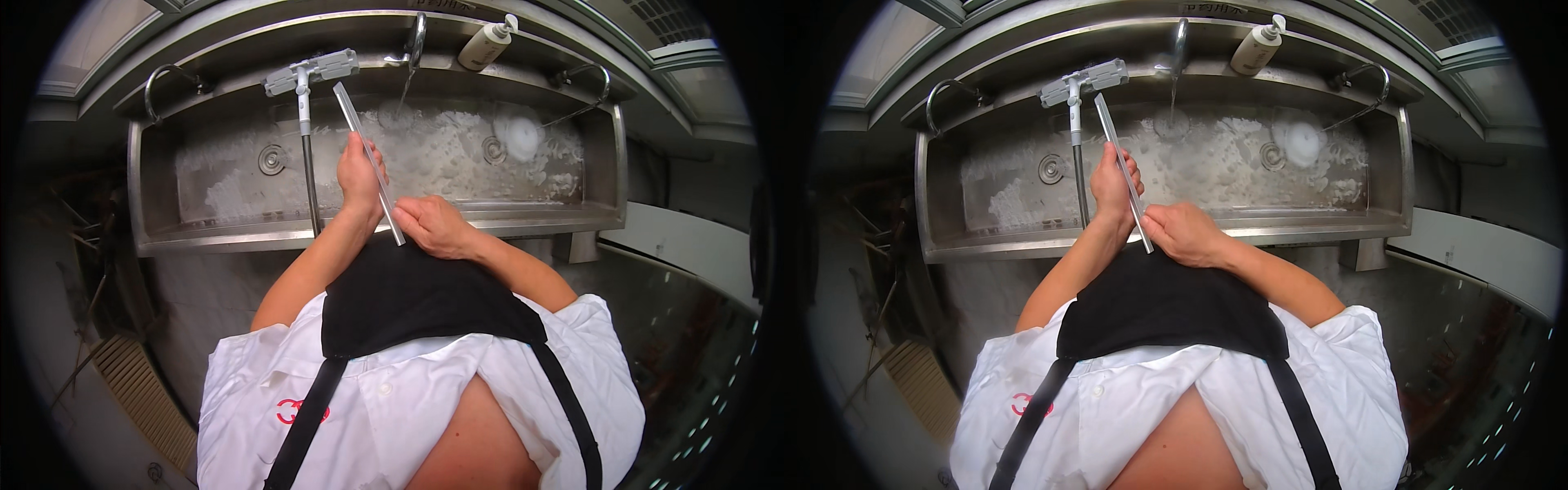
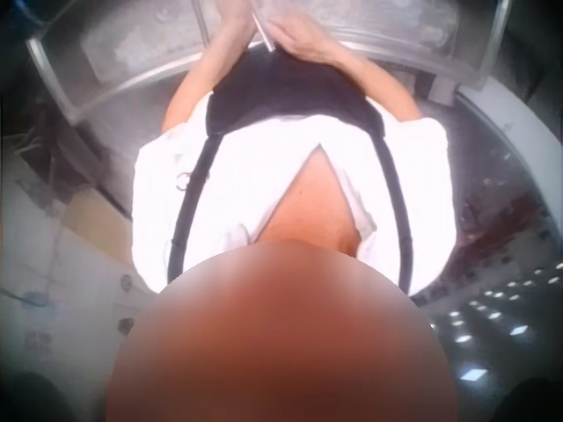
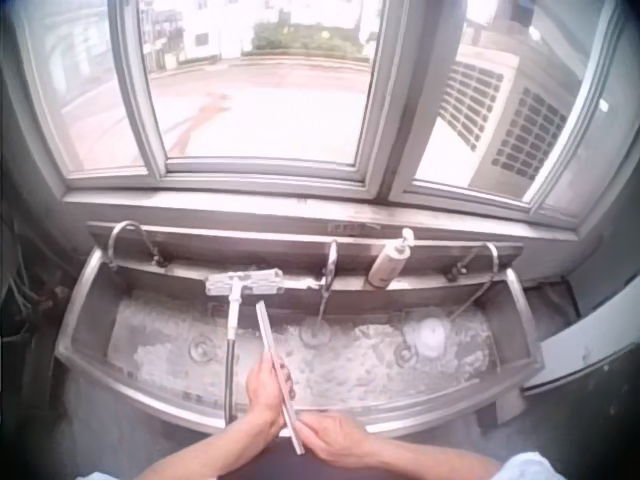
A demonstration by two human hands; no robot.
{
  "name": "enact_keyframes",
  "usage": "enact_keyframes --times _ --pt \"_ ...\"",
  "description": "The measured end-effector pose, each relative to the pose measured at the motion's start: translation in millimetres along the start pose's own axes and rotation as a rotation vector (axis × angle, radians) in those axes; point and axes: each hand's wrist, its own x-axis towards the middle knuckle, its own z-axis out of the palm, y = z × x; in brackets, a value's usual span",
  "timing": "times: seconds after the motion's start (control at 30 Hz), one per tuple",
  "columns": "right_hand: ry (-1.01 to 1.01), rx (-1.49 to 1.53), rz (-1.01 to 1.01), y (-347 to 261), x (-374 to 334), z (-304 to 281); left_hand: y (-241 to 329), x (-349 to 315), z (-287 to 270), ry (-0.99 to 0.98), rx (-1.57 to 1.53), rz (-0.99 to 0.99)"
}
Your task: The person assembles a mop by inserting a white plastic rod into the mop head, then rinses the assembled mop under running water in a stainless steel sink. The person handles the mop head and rod, aligning and securing the components before rinsing.
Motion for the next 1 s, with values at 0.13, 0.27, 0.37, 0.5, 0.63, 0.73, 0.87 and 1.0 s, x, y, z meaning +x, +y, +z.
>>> enact_keyframes --times 0.13,0.27,0.37,0.5,0.63,0.73,0.87,1.0 --pt "-0.096 0.078 0.004 3.4 -0.8 -4.8 -2.6 -0.8 -0.7 0.073 0.002 0.06" --pt "-0.13 0.188 -0.038 6.1 -1.8 -5.7 4.9 -2.9 4.5 0.101 -0.012 0.082" --pt "-0.158 0.294 -0.004 1.7 -4.0 -9.6 11.6 -5.0 9.3 0.092 -0.029 0.113" --pt "-0.103 0.468 0.118 18.0 -6.2 -4.8 4.8 18.6 14.1 0.076 -0.03 0.106" --pt "0.086 0.634 0.474 47.5 7.8 -18.0 -38.0 99.9 22.1 0.024 -0.036 0.046" --pt "0.242 0.636 0.566 64.3 33.1 -46.0 -60.0 138.1 45.7 0.114 -0.093 -0.182" --pt "0.211 0.818 0.585 87.1 88.5 -86.1 -72.1 198.2 68.2 0.27 -0.308 -0.444" --pt "0.183 0.96 0.643 123.5 136.8 -100.7 -80.4 249.8 59.6 0.186 -0.174 -0.603"
